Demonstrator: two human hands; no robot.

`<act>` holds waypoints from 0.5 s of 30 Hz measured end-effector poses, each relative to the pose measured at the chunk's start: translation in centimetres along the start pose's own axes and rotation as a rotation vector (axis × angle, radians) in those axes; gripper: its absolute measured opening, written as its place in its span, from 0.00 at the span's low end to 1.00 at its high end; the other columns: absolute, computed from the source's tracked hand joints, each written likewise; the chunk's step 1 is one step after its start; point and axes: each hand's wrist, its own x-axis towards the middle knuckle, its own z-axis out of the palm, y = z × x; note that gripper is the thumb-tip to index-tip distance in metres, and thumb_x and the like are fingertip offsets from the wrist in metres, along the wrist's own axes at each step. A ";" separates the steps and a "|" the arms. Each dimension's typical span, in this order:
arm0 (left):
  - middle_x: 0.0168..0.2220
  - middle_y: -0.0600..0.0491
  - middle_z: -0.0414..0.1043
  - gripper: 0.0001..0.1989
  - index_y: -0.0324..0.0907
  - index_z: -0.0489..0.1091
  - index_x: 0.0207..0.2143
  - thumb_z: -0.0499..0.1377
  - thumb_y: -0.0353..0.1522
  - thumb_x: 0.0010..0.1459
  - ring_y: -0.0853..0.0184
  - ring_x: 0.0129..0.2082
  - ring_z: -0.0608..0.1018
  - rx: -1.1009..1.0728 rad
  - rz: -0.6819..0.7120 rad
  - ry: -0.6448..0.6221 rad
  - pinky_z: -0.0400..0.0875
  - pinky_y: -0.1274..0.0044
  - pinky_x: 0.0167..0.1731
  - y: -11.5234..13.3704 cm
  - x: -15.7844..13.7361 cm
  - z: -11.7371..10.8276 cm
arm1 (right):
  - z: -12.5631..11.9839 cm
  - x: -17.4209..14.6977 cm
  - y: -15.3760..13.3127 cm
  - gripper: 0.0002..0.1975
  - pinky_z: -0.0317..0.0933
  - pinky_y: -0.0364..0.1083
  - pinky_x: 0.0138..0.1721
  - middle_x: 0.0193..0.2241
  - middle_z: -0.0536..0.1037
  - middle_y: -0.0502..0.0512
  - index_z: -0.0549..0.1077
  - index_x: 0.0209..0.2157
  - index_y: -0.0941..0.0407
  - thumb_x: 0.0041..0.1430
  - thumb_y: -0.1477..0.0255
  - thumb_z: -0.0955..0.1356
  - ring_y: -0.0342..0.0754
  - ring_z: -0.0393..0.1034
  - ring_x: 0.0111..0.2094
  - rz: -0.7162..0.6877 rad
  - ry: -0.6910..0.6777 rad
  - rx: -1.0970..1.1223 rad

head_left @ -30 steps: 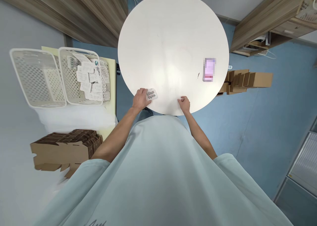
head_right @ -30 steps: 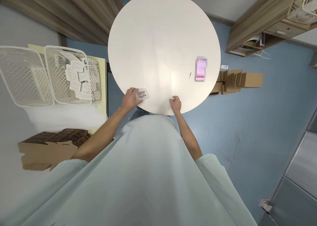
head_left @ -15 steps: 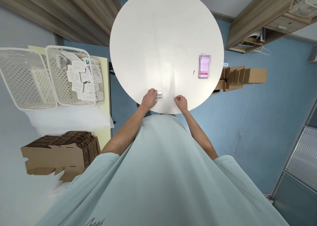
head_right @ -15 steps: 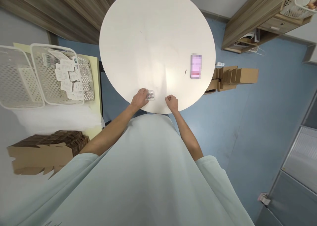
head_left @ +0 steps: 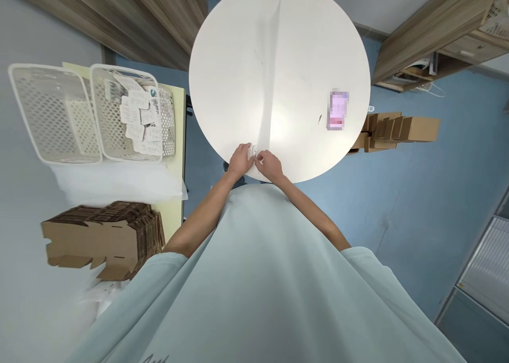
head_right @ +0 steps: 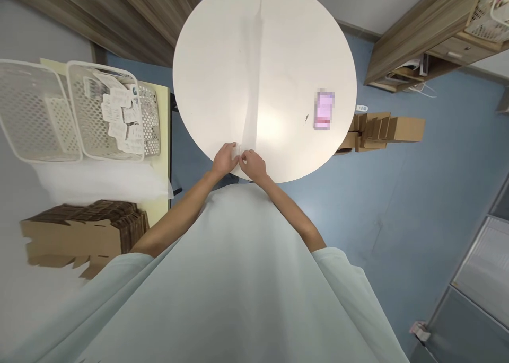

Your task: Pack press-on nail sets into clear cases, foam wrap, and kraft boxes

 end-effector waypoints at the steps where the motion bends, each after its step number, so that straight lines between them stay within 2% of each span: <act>1: 0.66 0.41 0.76 0.25 0.41 0.71 0.68 0.55 0.34 0.70 0.51 0.63 0.79 -0.052 -0.047 0.016 0.74 0.62 0.65 -0.3 -0.2 -0.1 | 0.5 0.4 -0.2 0.09 0.69 0.49 0.45 0.48 0.81 0.57 0.76 0.43 0.53 0.77 0.67 0.65 0.53 0.77 0.47 0.001 -0.016 -0.015; 4: 0.56 0.45 0.84 0.20 0.43 0.79 0.57 0.50 0.38 0.76 0.55 0.55 0.84 -0.194 -0.188 0.022 0.75 0.66 0.60 -0.5 -0.4 -0.4 | 1.6 1.2 -0.6 0.09 0.71 0.51 0.46 0.49 0.81 0.59 0.77 0.44 0.53 0.78 0.68 0.64 0.56 0.77 0.49 0.013 -0.068 -0.057; 7: 0.54 0.46 0.86 0.18 0.44 0.81 0.51 0.56 0.43 0.75 0.56 0.53 0.85 -0.257 -0.268 0.022 0.76 0.68 0.56 -0.3 0.0 -0.2 | 2.4 1.7 -0.7 0.10 0.73 0.53 0.47 0.50 0.81 0.60 0.77 0.45 0.53 0.78 0.68 0.64 0.57 0.78 0.49 0.024 -0.105 -0.096; 10: 0.53 0.47 0.86 0.12 0.45 0.82 0.48 0.61 0.39 0.70 0.54 0.54 0.85 -0.194 -0.307 0.019 0.76 0.68 0.56 0.0 0.6 0.1 | 3.0 1.9 -0.6 0.10 0.74 0.54 0.47 0.50 0.82 0.60 0.78 0.47 0.52 0.78 0.69 0.64 0.58 0.78 0.49 0.036 -0.118 -0.125; 15: 0.49 0.46 0.87 0.10 0.46 0.82 0.45 0.60 0.37 0.70 0.51 0.53 0.85 -0.090 -0.331 -0.019 0.77 0.65 0.55 -0.1 1.4 0.4 | 3.1 1.6 -0.4 0.10 0.74 0.53 0.49 0.51 0.83 0.59 0.79 0.47 0.52 0.78 0.68 0.65 0.57 0.79 0.49 0.066 -0.124 -0.107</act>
